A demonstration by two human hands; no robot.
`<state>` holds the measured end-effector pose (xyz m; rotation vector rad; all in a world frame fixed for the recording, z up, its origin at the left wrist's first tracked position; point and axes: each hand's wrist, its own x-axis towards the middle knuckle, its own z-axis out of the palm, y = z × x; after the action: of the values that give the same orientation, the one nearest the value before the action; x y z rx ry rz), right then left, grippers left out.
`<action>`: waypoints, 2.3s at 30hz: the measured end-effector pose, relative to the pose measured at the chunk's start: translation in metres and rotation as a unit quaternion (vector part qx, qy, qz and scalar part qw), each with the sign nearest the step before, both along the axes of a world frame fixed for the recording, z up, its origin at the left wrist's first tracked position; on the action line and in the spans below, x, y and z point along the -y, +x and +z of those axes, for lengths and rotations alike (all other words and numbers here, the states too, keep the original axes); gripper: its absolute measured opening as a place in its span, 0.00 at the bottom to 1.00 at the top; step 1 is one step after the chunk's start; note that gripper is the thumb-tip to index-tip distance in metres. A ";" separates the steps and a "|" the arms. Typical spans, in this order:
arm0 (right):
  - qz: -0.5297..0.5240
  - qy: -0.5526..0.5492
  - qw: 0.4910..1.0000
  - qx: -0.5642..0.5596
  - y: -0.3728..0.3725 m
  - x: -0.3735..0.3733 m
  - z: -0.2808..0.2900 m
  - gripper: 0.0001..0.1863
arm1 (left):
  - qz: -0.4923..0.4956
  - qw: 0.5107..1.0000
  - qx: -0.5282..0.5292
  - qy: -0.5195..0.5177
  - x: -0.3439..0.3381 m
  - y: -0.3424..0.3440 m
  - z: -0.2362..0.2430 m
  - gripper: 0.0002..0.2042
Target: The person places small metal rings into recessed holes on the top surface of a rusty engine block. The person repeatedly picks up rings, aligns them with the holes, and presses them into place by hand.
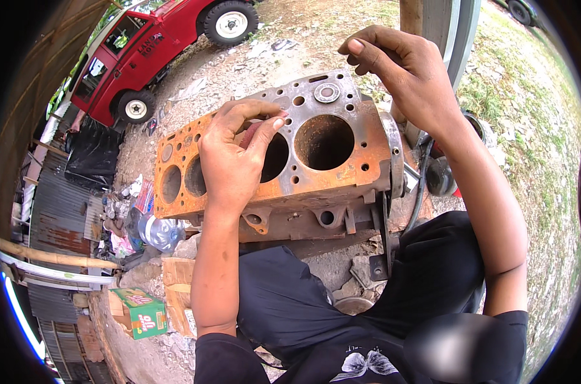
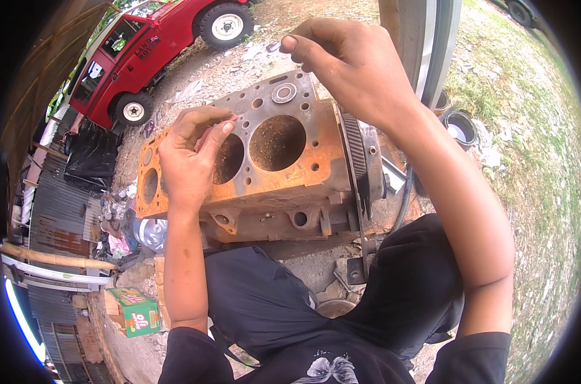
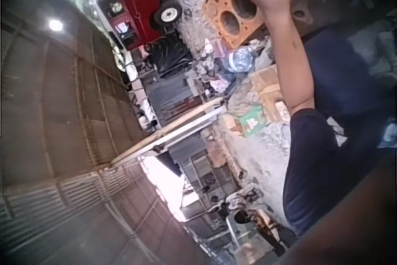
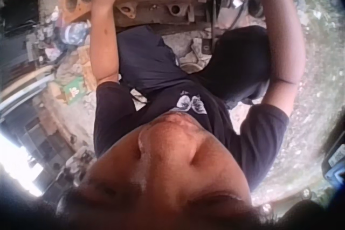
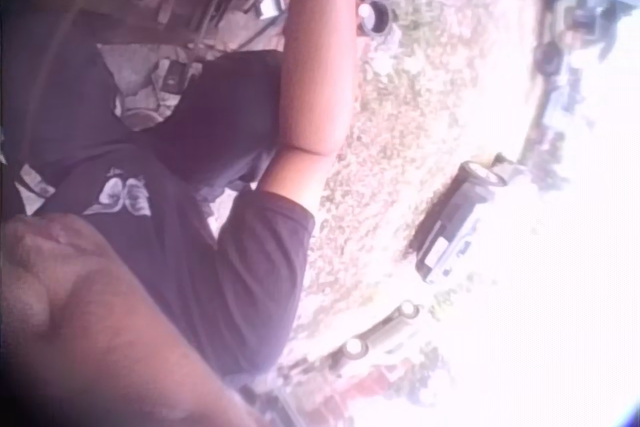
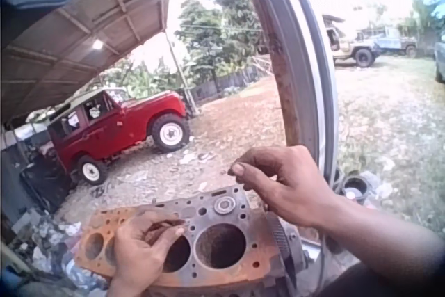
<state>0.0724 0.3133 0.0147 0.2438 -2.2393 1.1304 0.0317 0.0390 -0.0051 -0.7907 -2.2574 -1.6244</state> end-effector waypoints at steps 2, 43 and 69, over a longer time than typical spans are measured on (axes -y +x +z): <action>0.020 -0.021 1.000 0.001 0.000 0.001 0.000 0.20 | -0.010 0.999 0.031 0.029 -0.003 0.004 0.003 0.05; 0.052 0.119 0.987 0.098 0.007 0.019 0.005 0.07 | -0.003 0.995 -0.085 0.056 -0.009 -0.010 0.006 0.07; 0.059 0.265 0.958 0.089 -0.036 0.045 0.000 0.07 | -0.014 0.999 -0.016 0.026 -0.007 -0.023 -0.005 0.10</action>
<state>0.0359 0.2688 0.0143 0.5142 -2.6895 0.6016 0.0089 0.0458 -0.0100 -0.8328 -2.1816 -1.6640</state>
